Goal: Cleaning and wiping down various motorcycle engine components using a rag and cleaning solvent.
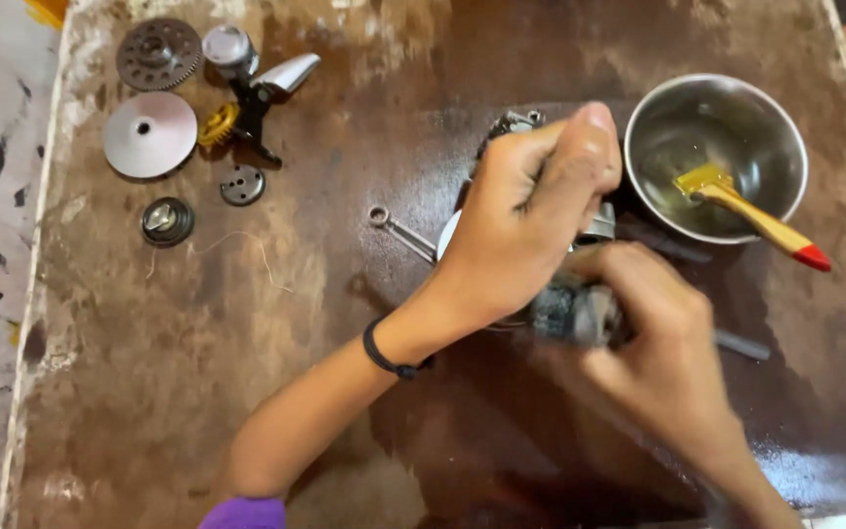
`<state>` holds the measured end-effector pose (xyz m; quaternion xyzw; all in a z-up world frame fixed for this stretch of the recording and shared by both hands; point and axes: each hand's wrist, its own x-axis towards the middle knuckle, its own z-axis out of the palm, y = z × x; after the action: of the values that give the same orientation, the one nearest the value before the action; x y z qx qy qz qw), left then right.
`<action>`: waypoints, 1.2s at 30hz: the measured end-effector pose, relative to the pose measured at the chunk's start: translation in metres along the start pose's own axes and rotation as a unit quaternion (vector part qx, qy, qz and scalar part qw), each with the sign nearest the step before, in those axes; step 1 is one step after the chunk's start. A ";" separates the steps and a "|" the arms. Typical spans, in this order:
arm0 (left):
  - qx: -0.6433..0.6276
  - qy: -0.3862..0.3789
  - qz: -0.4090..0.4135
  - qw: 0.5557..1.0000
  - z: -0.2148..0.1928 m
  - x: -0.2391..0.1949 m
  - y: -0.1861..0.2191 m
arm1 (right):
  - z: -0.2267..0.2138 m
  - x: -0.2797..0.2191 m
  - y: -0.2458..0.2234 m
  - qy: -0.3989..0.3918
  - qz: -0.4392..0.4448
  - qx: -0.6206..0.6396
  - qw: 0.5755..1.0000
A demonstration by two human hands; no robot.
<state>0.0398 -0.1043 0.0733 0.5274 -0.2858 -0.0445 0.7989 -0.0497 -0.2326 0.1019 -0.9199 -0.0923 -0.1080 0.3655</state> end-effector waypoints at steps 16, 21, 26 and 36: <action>0.039 0.063 0.071 0.995 0.017 0.006 0.019 | 0.003 -0.005 0.033 0.011 0.053 0.057 0.997; 0.044 0.044 0.011 0.998 0.007 -0.003 0.008 | 0.001 0.000 0.041 -0.037 0.029 0.079 0.996; -0.049 -0.007 0.004 0.999 0.004 0.001 0.013 | -0.008 0.012 0.046 -0.056 0.007 0.062 0.996; 0.088 0.040 0.030 0.995 0.002 0.000 0.037 | -0.014 -0.011 0.048 -0.094 -0.161 0.034 0.982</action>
<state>0.0302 -0.0899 0.1058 0.5882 -0.2722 0.0253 0.7611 -0.0502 -0.2770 0.0775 -0.8859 -0.2765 -0.0756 0.3646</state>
